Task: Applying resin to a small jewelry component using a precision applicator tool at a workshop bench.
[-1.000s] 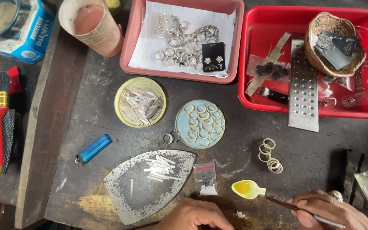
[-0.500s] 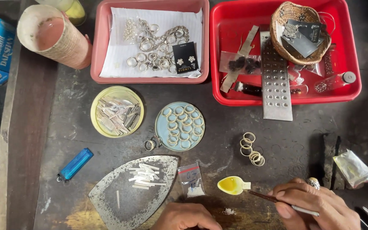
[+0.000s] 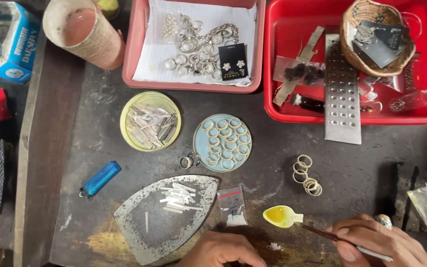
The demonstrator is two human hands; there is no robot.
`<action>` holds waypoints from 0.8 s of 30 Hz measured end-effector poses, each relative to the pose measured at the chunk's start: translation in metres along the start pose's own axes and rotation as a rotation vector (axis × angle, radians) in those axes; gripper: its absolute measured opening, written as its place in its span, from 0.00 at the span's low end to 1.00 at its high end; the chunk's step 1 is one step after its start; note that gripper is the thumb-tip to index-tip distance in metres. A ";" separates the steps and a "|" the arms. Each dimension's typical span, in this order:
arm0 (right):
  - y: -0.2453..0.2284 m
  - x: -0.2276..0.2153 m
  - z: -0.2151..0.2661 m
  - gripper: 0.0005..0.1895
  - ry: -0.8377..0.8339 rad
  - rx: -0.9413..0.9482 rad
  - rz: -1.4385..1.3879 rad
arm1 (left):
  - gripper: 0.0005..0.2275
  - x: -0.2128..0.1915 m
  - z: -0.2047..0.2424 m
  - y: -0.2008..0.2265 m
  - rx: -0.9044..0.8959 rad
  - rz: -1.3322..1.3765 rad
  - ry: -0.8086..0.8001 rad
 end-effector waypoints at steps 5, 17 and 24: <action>0.022 0.001 0.006 0.11 -0.131 -0.043 -0.068 | 0.05 0.000 0.000 -0.001 0.007 0.041 -0.014; 0.048 0.003 0.010 0.07 -0.166 -0.049 -0.019 | 0.07 0.000 0.002 -0.007 0.053 0.036 -0.032; 0.069 0.004 0.015 0.12 -0.324 0.022 0.053 | 0.05 0.001 0.002 -0.008 0.056 0.032 -0.043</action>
Point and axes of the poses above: each hand's wrist, its own z-axis away from the middle knuckle, its own x-axis out of the palm, y = z × x, the point moved 2 cm from there along -z, towards the middle knuckle, and after that the axes turned 1 degree about y, right-handed, at the moved point
